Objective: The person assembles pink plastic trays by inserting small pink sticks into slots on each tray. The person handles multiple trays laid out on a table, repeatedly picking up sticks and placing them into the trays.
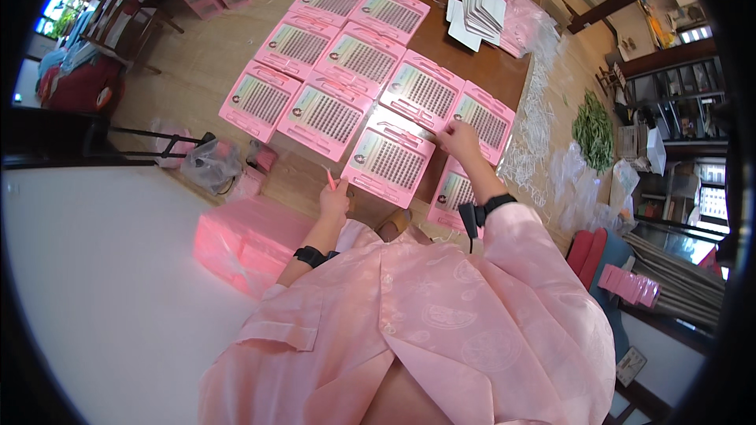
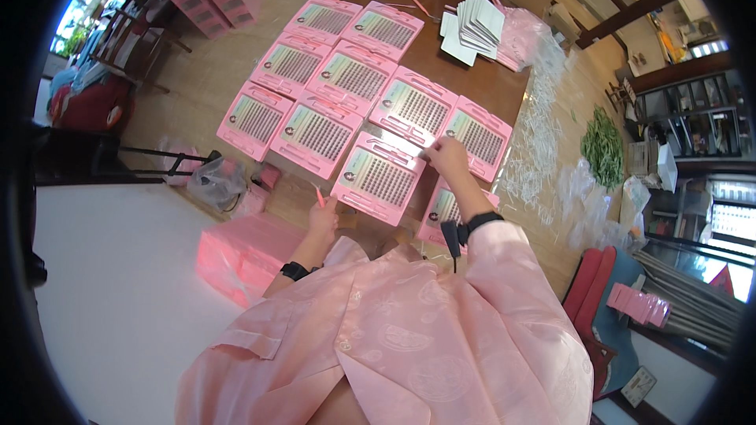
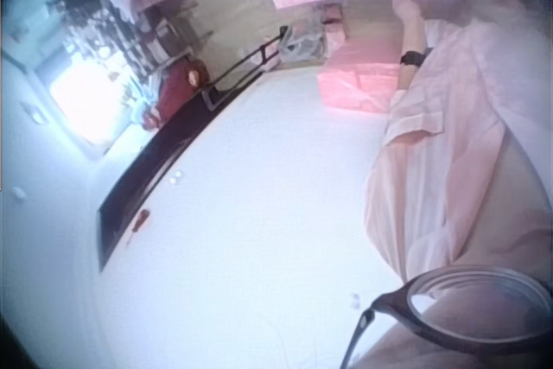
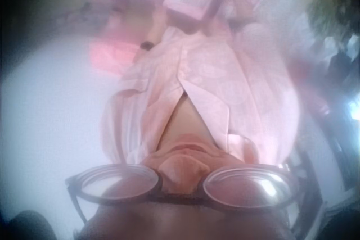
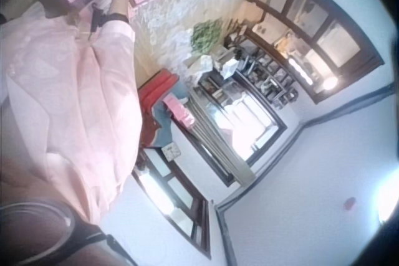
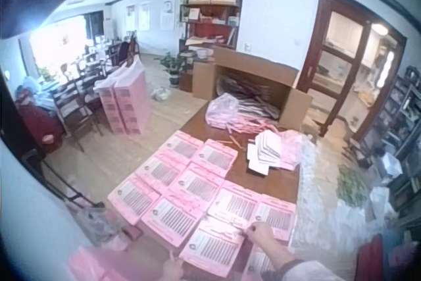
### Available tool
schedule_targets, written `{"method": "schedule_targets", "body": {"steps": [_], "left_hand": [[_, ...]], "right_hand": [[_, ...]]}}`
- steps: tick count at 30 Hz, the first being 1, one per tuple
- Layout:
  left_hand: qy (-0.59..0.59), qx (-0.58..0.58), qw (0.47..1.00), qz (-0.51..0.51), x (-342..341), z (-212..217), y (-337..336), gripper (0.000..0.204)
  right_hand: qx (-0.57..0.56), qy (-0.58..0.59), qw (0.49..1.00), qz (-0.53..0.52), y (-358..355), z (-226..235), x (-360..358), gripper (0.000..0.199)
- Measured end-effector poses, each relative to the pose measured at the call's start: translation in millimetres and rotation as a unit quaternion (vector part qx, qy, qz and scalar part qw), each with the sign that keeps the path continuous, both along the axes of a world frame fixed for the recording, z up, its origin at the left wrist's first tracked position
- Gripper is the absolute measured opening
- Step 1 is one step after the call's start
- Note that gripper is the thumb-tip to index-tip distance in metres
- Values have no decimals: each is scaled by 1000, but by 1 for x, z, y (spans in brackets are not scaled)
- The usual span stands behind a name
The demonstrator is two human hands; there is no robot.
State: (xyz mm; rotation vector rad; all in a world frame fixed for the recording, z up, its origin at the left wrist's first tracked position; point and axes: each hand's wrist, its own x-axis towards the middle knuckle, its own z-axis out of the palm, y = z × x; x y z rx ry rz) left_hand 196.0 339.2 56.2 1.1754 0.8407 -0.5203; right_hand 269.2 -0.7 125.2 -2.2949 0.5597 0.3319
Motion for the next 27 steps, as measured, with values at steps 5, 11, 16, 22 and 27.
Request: {"method": "schedule_targets", "body": {"steps": [5, 11, 16, 22, 27], "left_hand": [[34, -60, 997, -27, 7, 1, -4, 17], [18, 1, 969, -247, 23, 27, 21, 20], [6, -81, 918, -389, 43, 66, 33, 21], [-10, -230, 850, -474, 58, 113, -35, 22], [2, -327, 831, -449, 48, 134, -91, 26]], "right_hand": [[-195, -55, 936, -289, -44, -24, -138, 38], [-101, 73, 931, -344, -75, -94, -246, 48], [-42, 50, 953, -297, -39, -79, -231, 51], [-163, -24, 946, -279, -25, -44, -205, 54], [140, -21, 962, -236, -81, 3, -196, 45]]}}
